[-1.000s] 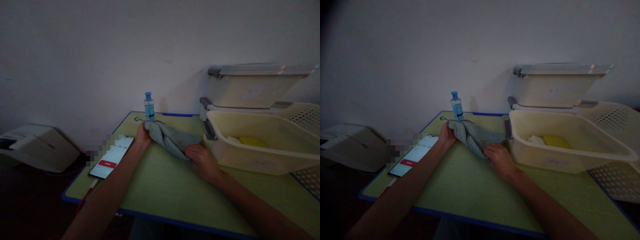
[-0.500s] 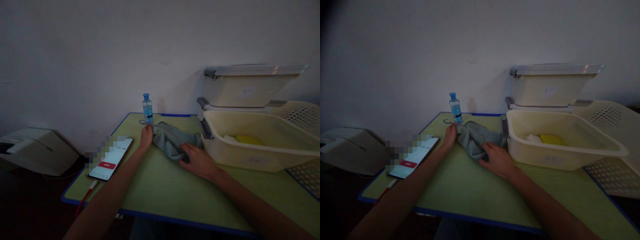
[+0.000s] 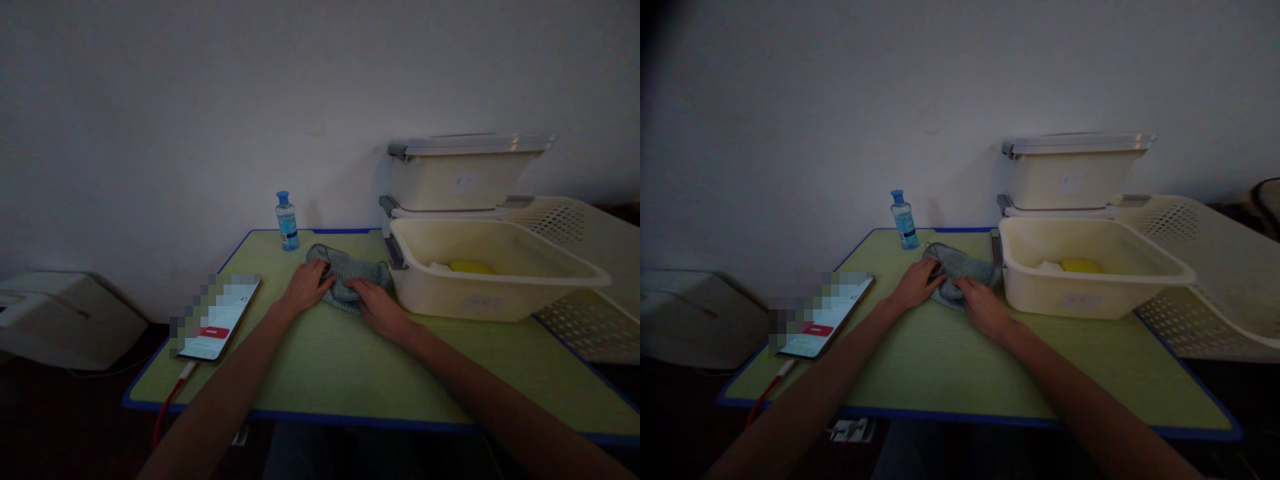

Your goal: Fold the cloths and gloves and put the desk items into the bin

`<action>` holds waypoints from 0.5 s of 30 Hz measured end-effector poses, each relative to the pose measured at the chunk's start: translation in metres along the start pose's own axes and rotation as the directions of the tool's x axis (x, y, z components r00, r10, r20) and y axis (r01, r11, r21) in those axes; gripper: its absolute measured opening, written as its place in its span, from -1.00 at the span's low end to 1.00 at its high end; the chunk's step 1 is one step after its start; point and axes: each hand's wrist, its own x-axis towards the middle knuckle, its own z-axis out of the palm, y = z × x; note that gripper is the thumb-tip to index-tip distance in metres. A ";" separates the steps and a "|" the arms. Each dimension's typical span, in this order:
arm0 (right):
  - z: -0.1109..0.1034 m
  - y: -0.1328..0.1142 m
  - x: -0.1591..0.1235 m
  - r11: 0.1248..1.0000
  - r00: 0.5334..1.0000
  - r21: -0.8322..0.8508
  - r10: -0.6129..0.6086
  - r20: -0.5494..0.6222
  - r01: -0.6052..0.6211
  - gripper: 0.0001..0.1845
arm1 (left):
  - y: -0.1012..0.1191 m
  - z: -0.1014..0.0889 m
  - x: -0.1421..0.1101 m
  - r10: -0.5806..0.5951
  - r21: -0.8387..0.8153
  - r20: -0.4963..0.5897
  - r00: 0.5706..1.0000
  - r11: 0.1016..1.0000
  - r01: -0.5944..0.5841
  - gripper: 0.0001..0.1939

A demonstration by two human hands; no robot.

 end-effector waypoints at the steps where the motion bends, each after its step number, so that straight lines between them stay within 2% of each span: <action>1: 0.000 -0.001 0.000 1.000 1.000 -0.007 -0.007 0.003 0.007 -0.54 | 0.000 0.001 0.000 0.004 0.047 0.044 0.999 0.999 -0.006 -0.81; 5: 0.000 -0.006 0.002 0.998 1.000 -0.062 -0.015 0.018 0.017 -0.74 | 0.002 0.001 0.001 -0.038 0.167 0.107 0.994 0.986 0.019 -0.85; 9: -0.006 -0.016 0.004 0.991 1.000 -0.133 -0.008 0.020 0.011 -0.85 | 0.007 -0.007 0.002 -0.095 0.241 0.126 0.987 0.969 0.063 -0.86; 12: -0.018 -0.024 0.001 0.986 1.000 -0.165 -0.010 -0.003 0.009 -0.82 | 0.008 -0.024 0.005 -0.133 0.268 0.128 0.983 0.959 0.095 -0.83; 15: -0.037 -0.029 -0.007 0.984 0.999 -0.177 -0.006 -0.053 -0.004 -0.85 | 0.006 -0.051 0.009 -0.158 0.266 0.095 0.983 0.955 0.128 -0.81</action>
